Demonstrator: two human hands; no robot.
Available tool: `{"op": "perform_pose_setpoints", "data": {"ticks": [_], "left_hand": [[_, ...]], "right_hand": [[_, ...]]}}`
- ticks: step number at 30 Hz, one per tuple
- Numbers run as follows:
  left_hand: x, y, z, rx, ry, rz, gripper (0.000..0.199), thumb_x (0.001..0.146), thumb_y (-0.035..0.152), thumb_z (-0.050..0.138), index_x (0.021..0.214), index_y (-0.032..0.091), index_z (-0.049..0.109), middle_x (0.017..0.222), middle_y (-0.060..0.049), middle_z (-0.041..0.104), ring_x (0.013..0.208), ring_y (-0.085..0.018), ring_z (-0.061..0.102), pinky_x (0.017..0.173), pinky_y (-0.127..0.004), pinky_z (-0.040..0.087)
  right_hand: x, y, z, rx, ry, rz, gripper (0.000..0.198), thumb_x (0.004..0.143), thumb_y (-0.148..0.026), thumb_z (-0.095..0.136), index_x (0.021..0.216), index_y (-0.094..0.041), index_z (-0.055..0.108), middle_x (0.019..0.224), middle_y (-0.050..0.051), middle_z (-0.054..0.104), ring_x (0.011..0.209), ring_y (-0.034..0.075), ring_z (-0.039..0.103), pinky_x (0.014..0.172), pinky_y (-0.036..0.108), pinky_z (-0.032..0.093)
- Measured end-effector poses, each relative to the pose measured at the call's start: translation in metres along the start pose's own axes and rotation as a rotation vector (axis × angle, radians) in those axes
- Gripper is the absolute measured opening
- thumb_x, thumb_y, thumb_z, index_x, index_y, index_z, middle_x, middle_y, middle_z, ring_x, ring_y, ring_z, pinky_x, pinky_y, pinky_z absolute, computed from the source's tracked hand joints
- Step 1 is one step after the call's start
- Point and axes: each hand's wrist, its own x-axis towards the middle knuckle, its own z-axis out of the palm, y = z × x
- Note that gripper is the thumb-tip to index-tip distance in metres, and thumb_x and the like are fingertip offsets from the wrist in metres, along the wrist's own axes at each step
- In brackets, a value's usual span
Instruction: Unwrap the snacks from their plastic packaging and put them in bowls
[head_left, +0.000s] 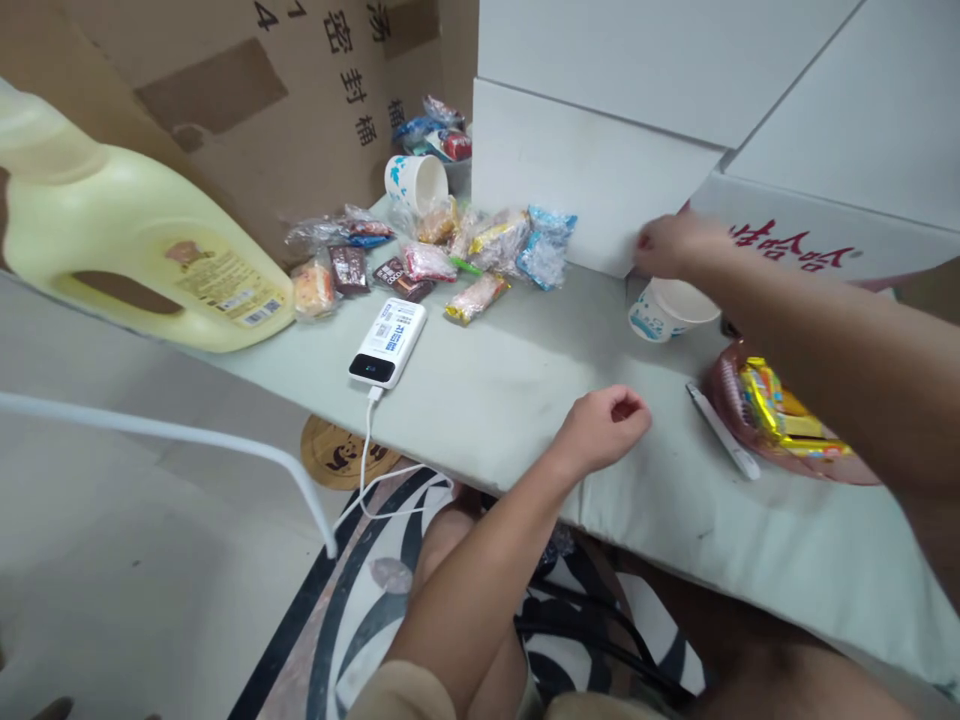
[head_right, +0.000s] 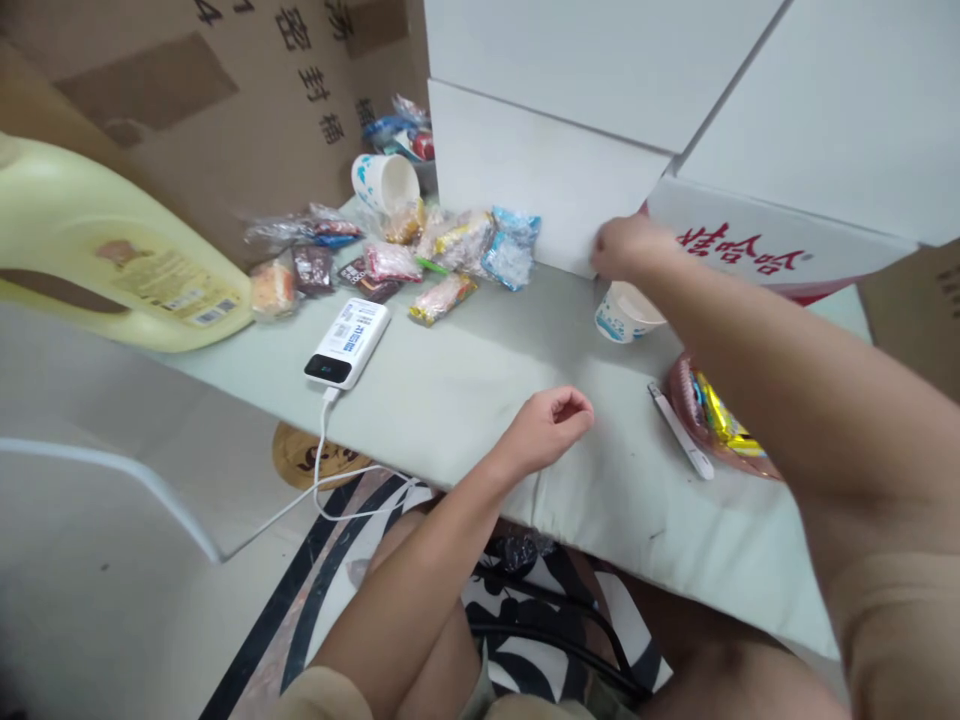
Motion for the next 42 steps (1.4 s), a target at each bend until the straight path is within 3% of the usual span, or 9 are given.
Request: {"op": "perform_pose_setpoints", "data": {"ticks": [3, 7, 17, 23, 27, 30, 34, 38, 42], "left_hand": [[0.001, -0.001, 0.003, 0.028, 0.002, -0.010, 0.009, 0.081, 0.024, 0.059, 0.079, 0.017, 0.064, 0.077, -0.001, 0.065, 0.073, -0.013, 0.058, 0.077, -0.027, 0.051], [0.003, -0.005, 0.006, 0.054, -0.012, -0.009, 0.013, 0.082, 0.024, 0.057, 0.085, 0.016, 0.067, 0.084, -0.005, 0.069, 0.079, -0.015, 0.062, 0.080, -0.029, 0.052], [0.002, 0.001, 0.004, 0.181, -0.088, -0.056, 0.016, 0.080, 0.030, 0.059, 0.085, 0.018, 0.067, 0.088, -0.005, 0.073, 0.086, -0.020, 0.065, 0.080, -0.032, 0.051], [-0.006, 0.006, 0.003, 0.308, -0.144, -0.020, 0.018, 0.081, 0.031, 0.055, 0.091, 0.021, 0.067, 0.097, -0.003, 0.073, 0.090, -0.019, 0.065, 0.084, -0.032, 0.051], [-0.013, -0.001, 0.000, 0.483, -0.122, 0.022, 0.014, 0.083, 0.030, 0.055, 0.088, 0.021, 0.066, 0.091, -0.006, 0.073, 0.089, -0.023, 0.066, 0.085, -0.037, 0.052], [-0.015, -0.006, -0.001, 0.492, -0.124, 0.028, 0.012, 0.084, 0.028, 0.056, 0.085, 0.020, 0.065, 0.089, -0.008, 0.072, 0.089, -0.025, 0.067, 0.088, -0.041, 0.051], [-0.011, -0.006, 0.006, 0.132, -0.184, -0.029, 0.033, 0.081, 0.031, 0.067, 0.109, 0.014, 0.063, 0.115, -0.015, 0.069, 0.097, -0.024, 0.067, 0.090, -0.039, 0.053], [-0.005, -0.012, 0.025, -0.227, -0.348, -0.084, 0.067, 0.074, 0.038, 0.077, 0.132, 0.019, 0.050, 0.131, -0.015, 0.060, 0.102, -0.021, 0.065, 0.082, -0.031, 0.054], [0.003, -0.022, 0.040, -0.183, -0.183, -0.077, 0.069, 0.067, 0.036, 0.082, 0.127, 0.021, 0.050, 0.114, -0.007, 0.064, 0.096, -0.018, 0.064, 0.077, -0.027, 0.054]], "right_hand": [[-0.008, -0.042, 0.033, -0.097, -0.112, 0.001, 0.044, 0.068, -0.011, 0.074, 0.111, -0.016, 0.069, 0.104, 0.011, 0.069, 0.105, 0.030, 0.063, 0.096, 0.052, 0.047], [-0.012, -0.070, 0.080, -0.079, -0.166, 0.098, 0.076, 0.077, -0.017, 0.073, 0.146, -0.014, 0.040, 0.129, 0.018, 0.062, 0.117, 0.030, 0.060, 0.098, 0.042, 0.046], [-0.033, -0.065, 0.106, 0.204, 0.000, 0.214, 0.058, 0.073, -0.020, 0.075, 0.124, -0.023, 0.049, 0.114, 0.007, 0.059, 0.103, 0.024, 0.061, 0.090, 0.038, 0.051], [-0.051, -0.059, 0.097, 0.485, -0.072, 0.303, 0.069, 0.067, -0.014, 0.072, 0.130, -0.026, 0.046, 0.087, -0.002, 0.057, 0.077, 0.018, 0.061, 0.070, 0.033, 0.053], [-0.100, -0.033, 0.072, 0.823, -0.114, 0.303, 0.063, 0.065, -0.014, 0.069, 0.123, -0.028, 0.049, 0.092, -0.001, 0.060, 0.082, 0.016, 0.064, 0.067, 0.029, 0.054], [-0.165, 0.001, 0.048, 0.939, 0.029, 0.230, 0.057, 0.068, -0.023, 0.069, 0.120, -0.033, 0.049, 0.103, 0.001, 0.061, 0.091, 0.020, 0.066, 0.070, 0.033, 0.056], [-0.264, 0.048, 0.039, 0.996, 0.207, 0.122, 0.049, 0.073, -0.035, 0.074, 0.114, -0.038, 0.048, 0.099, -0.001, 0.061, 0.082, 0.019, 0.065, 0.066, 0.034, 0.056], [-0.324, 0.070, 0.056, 0.961, 0.229, 0.135, 0.044, 0.077, -0.041, 0.074, 0.113, -0.033, 0.050, 0.082, -0.003, 0.062, 0.068, 0.016, 0.063, 0.061, 0.030, 0.055], [-0.334, 0.087, 0.054, 0.637, 0.261, 0.037, 0.031, 0.086, -0.040, 0.063, 0.114, -0.027, 0.060, 0.106, 0.007, 0.070, 0.092, 0.024, 0.067, 0.079, 0.040, 0.056]]}}
